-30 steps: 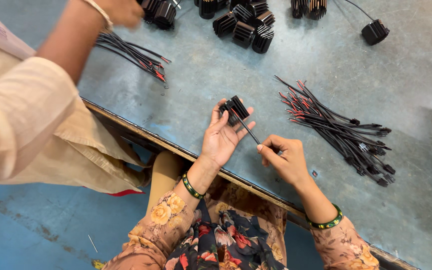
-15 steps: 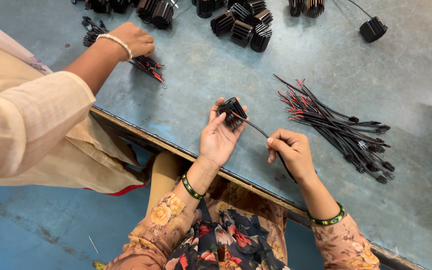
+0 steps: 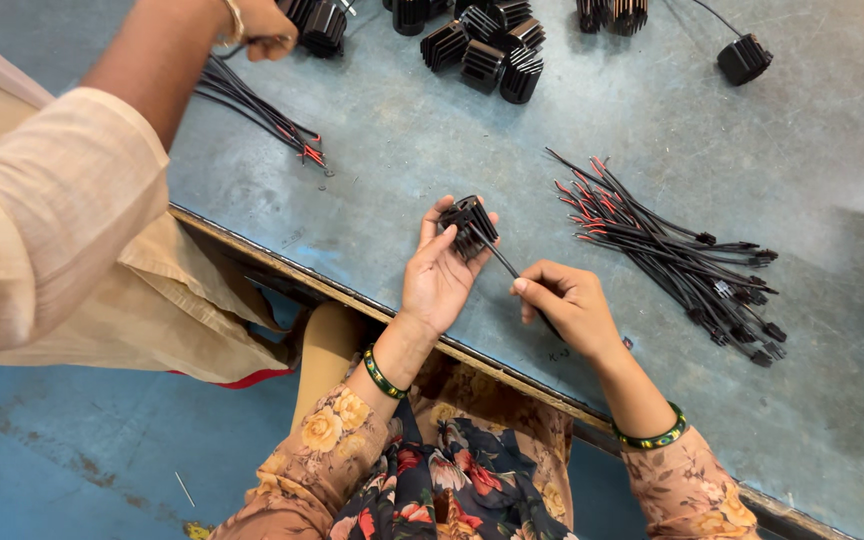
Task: The person inserts black wires into small black cylindrical components on a workbench. They handle the components and wires by hand, repeatedly picking up a component, inserting a wire, and placing the assembled unit aside. Another person works nearby on similar items.
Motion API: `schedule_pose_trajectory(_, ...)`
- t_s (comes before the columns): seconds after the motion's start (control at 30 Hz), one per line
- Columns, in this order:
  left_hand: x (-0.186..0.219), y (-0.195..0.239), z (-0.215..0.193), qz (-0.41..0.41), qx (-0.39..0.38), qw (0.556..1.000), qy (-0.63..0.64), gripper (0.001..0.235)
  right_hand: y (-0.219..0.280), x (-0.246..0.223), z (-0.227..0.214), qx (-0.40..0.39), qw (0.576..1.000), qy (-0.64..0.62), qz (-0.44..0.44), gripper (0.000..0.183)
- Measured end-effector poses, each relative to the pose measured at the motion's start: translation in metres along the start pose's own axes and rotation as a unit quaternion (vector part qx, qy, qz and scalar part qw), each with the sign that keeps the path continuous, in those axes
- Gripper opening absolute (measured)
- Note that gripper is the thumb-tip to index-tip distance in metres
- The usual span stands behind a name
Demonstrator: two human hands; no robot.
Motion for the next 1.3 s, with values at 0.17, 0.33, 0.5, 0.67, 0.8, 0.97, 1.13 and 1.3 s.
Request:
schedule_pose_trajectory(0.17,-0.003,0.002,0.005,-0.008,-0.025,0.998,-0.057,0.031,0.0,-0.004,0.003,0.015,0.997,0.072,-0.039,0.019)
schedule_pose_trajectory(0.33,-0.013,0.008,0.007,-0.014,-0.061,0.969,-0.238,0.039,-0.002,0.006,-0.001,0.019,0.999,0.043,0.002,0.021)
schedule_pose_trajectory(0.5,-0.018,0.007,0.006,-0.019,-0.081,0.961,-0.264,0.034,-0.003,0.014,-0.001,0.026,0.999,-0.003,0.019,0.019)
schedule_pose_trajectory(0.67,-0.021,0.008,0.004,0.065,-0.063,0.93,-0.356,0.025,-0.003,0.004,-0.001,0.048,0.997,0.047,0.027,0.021)
schedule_pose_trajectory(0.8,-0.021,0.011,0.009,0.085,-0.088,0.918,-0.376,0.022,0.007,-0.035,-0.014,0.185,0.965,0.128,-0.136,0.018)
schedule_pose_trajectory(0.97,-0.023,0.022,0.034,0.091,-0.191,0.836,-0.505,0.025,0.016,-0.078,-0.015,0.151,0.933,0.23,-0.231,0.026)
schedule_pose_trajectory(1.13,-0.018,0.029,0.049,0.1,-0.212,0.791,-0.565,0.032,0.009,-0.108,-0.033,0.164,0.938,0.189,-0.24,0.003)
schedule_pose_trajectory(1.3,-0.025,0.025,0.047,0.05,-0.183,0.803,-0.565,0.053,0.006,-0.141,-0.085,0.236,0.929,0.044,-0.282,0.01)
Point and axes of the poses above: each hand's wrist, its own y-axis away from the middle knuckle, its own z-axis out of the palm, x = y × z, the point moved 4 cm from there along -y, towards the middle knuckle, and after that the axes turned 4 degrees about y, right-handed, at the moved point
